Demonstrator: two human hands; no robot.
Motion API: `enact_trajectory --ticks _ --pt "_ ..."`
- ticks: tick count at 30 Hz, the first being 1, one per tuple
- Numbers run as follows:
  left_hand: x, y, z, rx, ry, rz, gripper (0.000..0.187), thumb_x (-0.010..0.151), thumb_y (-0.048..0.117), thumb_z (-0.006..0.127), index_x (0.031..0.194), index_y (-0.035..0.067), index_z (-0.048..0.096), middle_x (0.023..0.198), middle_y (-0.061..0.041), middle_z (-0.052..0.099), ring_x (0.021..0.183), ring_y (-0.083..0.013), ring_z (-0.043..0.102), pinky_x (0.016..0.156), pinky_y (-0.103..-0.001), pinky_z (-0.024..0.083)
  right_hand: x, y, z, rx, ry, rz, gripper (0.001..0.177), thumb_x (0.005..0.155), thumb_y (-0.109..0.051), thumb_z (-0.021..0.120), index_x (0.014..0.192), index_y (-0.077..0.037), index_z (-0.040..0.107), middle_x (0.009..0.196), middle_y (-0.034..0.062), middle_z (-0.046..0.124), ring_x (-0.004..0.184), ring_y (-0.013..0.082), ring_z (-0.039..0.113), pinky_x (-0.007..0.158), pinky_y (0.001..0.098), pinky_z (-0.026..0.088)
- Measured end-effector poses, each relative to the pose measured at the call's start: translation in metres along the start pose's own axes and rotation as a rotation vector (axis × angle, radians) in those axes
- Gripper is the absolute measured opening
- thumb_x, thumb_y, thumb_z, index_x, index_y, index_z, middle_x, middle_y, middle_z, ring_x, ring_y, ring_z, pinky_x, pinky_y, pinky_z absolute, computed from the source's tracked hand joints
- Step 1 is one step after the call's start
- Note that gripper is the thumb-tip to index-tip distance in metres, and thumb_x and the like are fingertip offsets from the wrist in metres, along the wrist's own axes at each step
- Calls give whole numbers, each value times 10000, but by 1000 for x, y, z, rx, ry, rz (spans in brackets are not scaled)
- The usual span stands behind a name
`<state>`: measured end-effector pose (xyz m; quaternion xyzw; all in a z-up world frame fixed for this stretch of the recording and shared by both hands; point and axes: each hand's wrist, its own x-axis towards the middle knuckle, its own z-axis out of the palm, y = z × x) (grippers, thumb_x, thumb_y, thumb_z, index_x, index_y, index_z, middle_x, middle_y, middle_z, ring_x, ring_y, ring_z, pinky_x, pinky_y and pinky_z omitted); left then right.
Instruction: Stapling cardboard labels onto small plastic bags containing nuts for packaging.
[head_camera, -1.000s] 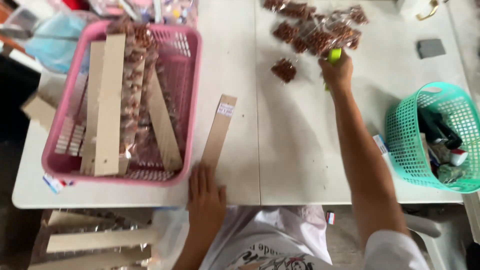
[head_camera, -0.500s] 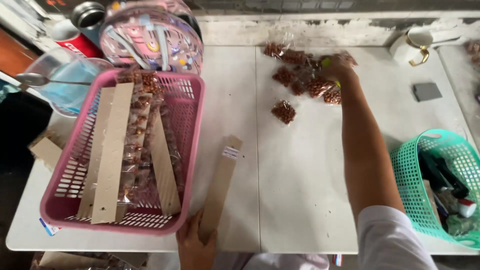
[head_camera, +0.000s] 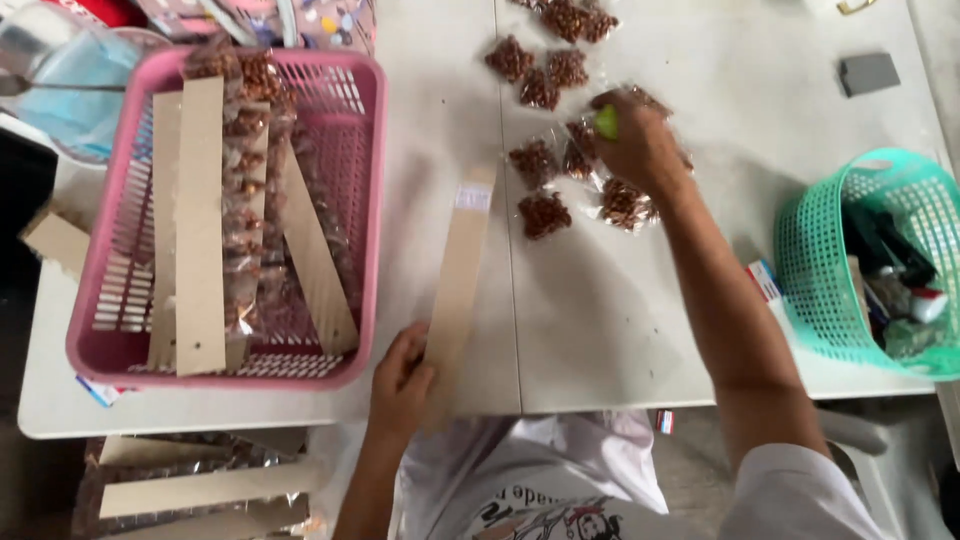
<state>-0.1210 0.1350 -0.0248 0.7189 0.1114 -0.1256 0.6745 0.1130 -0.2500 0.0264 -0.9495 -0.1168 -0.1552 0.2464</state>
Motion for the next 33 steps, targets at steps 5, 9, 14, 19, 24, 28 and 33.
enact_trajectory --ticks 5,9,14,19,24,28,33 --pt "12 -3 11 -248 -298 25 652 846 -9 714 1473 46 543 1167 -150 711 991 -213 651 873 -391 571 -24 -10 54 73 -450 174 593 755 -420 863 1222 -89 706 1141 286 679 1092 502 655 979 583 504" --pt "19 46 23 -161 -230 55 429 858 74 785 1276 36 700 1052 -115 749 928 -189 707 796 -388 638 -51 -5 85 -43 -304 191 388 770 -377 858 1073 -171 731 1086 124 666 959 409 707 864 533 560" --pt "66 68 45 -25 -18 461 168 989 201 735 1052 48 762 917 -119 749 856 -201 729 683 -333 643 -63 -40 65 -3 -231 193 538 782 -319 849 1250 -200 613 1202 95 600 1023 427 690 894 541 572" --pt "112 76 70 -93 82 519 208 999 219 717 1120 54 751 968 -97 741 912 -179 714 696 -321 666 -63 -33 91 -79 -142 102 423 805 -213 842 1176 -108 668 1146 174 591 925 496 696 794 574 586" --pt "120 88 70 -84 161 528 221 1025 190 670 1179 47 739 1045 -167 743 902 -208 717 696 -296 666 -85 -64 32 296 -230 43 462 791 -199 834 1177 -15 661 1010 289 675 952 522 661 792 598 520" --pt "127 78 84 -121 50 522 240 1009 221 704 1186 64 740 1024 -156 751 854 -180 718 694 -290 667 -94 -103 -13 862 -281 97 221 793 -39 853 969 -5 725 829 125 681 732 221 688 639 322 593" --pt "119 84 100 -119 -73 562 262 991 245 745 1174 58 746 1043 -164 754 789 -160 714 626 -282 671 -92 -95 6 1001 -123 142 249 798 -23 891 963 39 715 801 133 671 710 199 698 579 308 620"
